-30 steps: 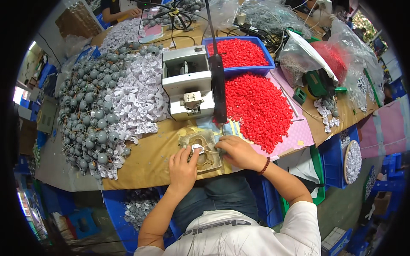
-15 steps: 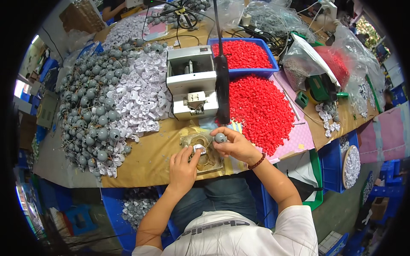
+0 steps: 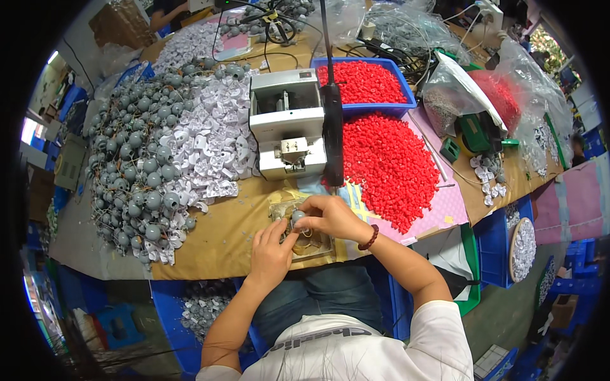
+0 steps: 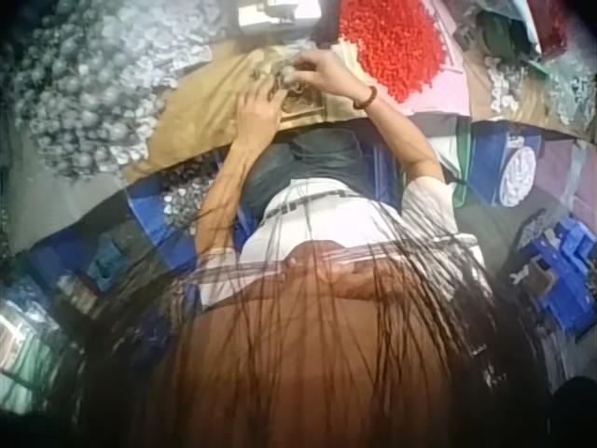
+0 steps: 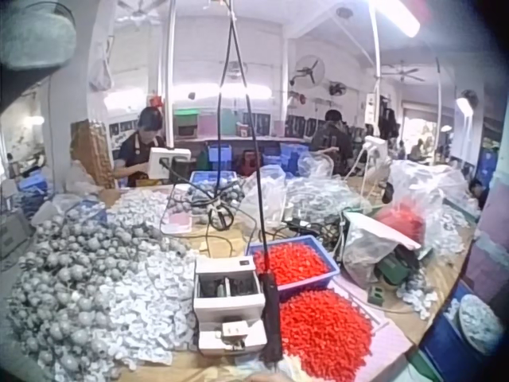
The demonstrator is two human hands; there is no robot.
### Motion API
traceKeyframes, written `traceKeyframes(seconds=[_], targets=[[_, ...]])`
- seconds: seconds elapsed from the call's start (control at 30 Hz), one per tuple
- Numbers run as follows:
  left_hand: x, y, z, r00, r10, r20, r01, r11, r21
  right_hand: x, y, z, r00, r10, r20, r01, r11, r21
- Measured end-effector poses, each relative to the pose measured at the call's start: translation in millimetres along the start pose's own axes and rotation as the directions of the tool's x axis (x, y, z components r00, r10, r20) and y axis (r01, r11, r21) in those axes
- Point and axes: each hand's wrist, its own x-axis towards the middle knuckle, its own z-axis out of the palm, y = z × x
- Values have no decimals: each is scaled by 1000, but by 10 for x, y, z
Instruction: Assemble small plastic components using an electric screwdriver at a factory workstation.
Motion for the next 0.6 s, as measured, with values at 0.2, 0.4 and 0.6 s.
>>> traceKeyframes(seconds=[0.2,0.4,0.6], targets=[[52,-35,-6,995,-75,-61,68,992,-109,13,3,74,977,-205,-55,176,928,-330],[151,-2,25,983,-130,-131,116,987,-111,-8,-7,74,984,-166,-71,129,922,-364],[217,79,-25,973,-174,-149,162,983,-86,34,-163,20,1000,-2,-28,-5,975,-224]])
